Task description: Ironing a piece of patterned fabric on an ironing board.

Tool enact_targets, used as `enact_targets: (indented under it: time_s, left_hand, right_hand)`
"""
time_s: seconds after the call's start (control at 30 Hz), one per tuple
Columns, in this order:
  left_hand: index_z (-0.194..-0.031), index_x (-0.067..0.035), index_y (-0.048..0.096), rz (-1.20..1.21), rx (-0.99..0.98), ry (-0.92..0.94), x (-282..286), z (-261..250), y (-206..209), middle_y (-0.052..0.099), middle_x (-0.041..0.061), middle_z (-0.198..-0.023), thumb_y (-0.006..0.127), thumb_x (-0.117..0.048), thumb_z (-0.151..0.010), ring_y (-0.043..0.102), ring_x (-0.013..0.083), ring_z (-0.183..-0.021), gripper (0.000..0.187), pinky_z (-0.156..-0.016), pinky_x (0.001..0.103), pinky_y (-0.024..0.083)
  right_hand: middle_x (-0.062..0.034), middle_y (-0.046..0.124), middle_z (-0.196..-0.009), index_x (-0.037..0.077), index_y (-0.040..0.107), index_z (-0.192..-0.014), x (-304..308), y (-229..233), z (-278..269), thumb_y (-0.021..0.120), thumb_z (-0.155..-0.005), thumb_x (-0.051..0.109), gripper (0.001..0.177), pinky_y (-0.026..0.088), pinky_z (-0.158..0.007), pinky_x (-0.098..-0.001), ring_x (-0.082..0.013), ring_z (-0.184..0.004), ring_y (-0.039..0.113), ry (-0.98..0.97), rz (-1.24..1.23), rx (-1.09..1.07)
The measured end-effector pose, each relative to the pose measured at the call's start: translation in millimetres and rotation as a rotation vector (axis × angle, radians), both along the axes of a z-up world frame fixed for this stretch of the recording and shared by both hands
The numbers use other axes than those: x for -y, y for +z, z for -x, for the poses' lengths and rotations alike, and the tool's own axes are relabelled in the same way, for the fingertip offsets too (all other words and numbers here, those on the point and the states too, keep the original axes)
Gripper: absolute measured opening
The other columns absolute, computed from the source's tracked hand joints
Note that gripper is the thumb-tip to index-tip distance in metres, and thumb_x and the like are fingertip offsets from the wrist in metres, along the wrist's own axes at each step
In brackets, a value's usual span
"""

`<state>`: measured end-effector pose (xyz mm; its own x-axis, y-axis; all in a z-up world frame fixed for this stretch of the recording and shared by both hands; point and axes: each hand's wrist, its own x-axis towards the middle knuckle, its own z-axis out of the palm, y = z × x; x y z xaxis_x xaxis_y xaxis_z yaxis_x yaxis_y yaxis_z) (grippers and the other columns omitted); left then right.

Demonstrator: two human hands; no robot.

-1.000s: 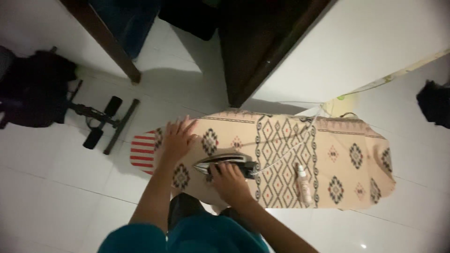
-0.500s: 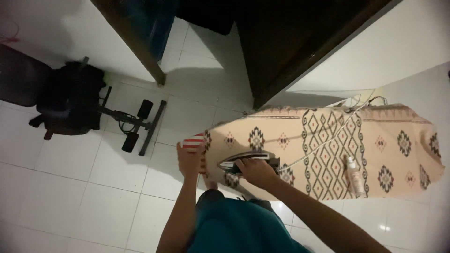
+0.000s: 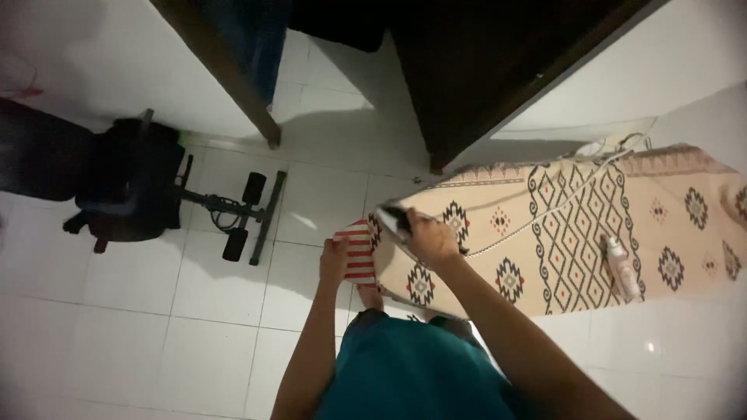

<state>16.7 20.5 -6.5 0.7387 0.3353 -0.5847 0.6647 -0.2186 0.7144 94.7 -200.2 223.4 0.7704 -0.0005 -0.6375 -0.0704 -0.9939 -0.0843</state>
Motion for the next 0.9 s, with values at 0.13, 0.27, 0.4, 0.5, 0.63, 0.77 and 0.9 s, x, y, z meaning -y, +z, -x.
enact_targets:
  time_s: [0.13, 0.27, 0.4, 0.5, 0.63, 0.77, 0.9]
  left_hand:
    - [-0.131, -0.002, 0.048, 0.121, 0.043, 0.075, -4.7, -0.7, -2.3, 0.067, 0.024, -0.124, 0.051, -0.056, -0.099, 0.067, 0.0379, -0.111, 0.063, -0.09, 0.047, 0.056]
    - [-0.131, -0.002, 0.048, 0.175, 0.094, 0.14, 4.5, 7.0, 21.1, 0.066, 0.023, -0.124, 0.047, -0.05, -0.102, 0.067, 0.0391, -0.112, 0.056, -0.091, 0.049, 0.055]
    - [-0.13, -0.001, 0.048, 0.052, 0.126, 0.075, 8.3, 11.9, 10.7, 0.067, 0.026, -0.121, 0.046, -0.049, -0.103, 0.067, 0.041, -0.11, 0.055, -0.091, 0.05, 0.054]
    - [-0.127, 0.003, 0.047, -0.012, 0.174, 0.046, 8.6, 13.7, 3.9, 0.07, 0.027, -0.118, 0.045, -0.05, -0.104, 0.07, 0.0413, -0.106, 0.058, -0.089, 0.05, 0.056]
    - [-0.132, 0.003, 0.042, 0.011, 0.199, 0.017, 2.1, 15.0, 9.0, 0.066, 0.028, -0.119, 0.041, -0.05, -0.105, 0.068, 0.0408, -0.105, 0.06, -0.087, 0.05, 0.055]
    - [-0.131, 0.002, 0.039, 0.044, 0.229, 0.009, 2.6, 16.2, -30.2, 0.066, 0.026, -0.119, 0.039, -0.049, -0.103, 0.069, 0.0377, -0.106, 0.059, -0.088, 0.047, 0.057]
    - [-0.129, 0.002, 0.043, 0.017, 0.282, -0.015, 1.7, 14.8, -25.1, 0.066, 0.026, -0.119, 0.041, -0.052, -0.104, 0.067, 0.0384, -0.108, 0.059, -0.092, 0.047, 0.054]
  right_hand:
    - [-0.0267, 0.066, -0.111, 0.009, 0.023, -0.152, 28.9, -48.3, 37.5, 0.051, -0.103, 0.042, 0.066, 0.062, -0.062, -0.0435, -0.0357, -0.086, 0.072, 0.549, -0.058, 0.189]
    - [-0.0167, 0.072, -0.113, 0.02, 0.048, -0.139, 89.6, -81.8, 53.5, 0.057, -0.101, 0.035, 0.042, 0.061, -0.072, -0.0421, -0.0279, -0.092, 0.075, 0.84, -0.104, 0.133]
    - [-0.0046, 0.066, -0.099, 0.028, 0.051, -0.123, 89.7, -29.9, 27.2, 0.047, -0.099, 0.036, 0.026, 0.059, -0.061, -0.0279, -0.0145, -0.075, 0.07, 0.758, -0.189, 0.42]
    - [-0.0149, 0.069, -0.094, 0.021, 0.046, -0.137, 78.7, 20.9, -7.6, 0.044, -0.102, 0.055, 0.048, 0.064, -0.056, -0.037, -0.0243, -0.071, 0.076, 0.324, 0.15, -0.016]
    - [-0.0204, 0.074, -0.088, 0.011, 0.05, -0.125, 115.8, -18.3, -45.8, 0.051, -0.101, 0.06, 0.054, 0.059, -0.057, -0.0474, -0.0337, -0.071, 0.074, -0.01, 0.091, 0.379]
    - [-0.0244, 0.074, -0.095, 0.007, 0.054, -0.119, 121.6, -49.4, -65.1, 0.066, -0.093, 0.052, 0.054, 0.056, -0.066, -0.0526, -0.0428, -0.082, 0.071, -0.34, 0.007, 0.519]
    - [-0.0236, 0.074, -0.093, 0.005, 0.049, -0.132, 82.5, -64.4, -51.4, 0.06, -0.099, 0.042, 0.051, 0.058, -0.064, -0.0512, -0.0392, -0.08, 0.072, -0.321, -0.01, 0.452]
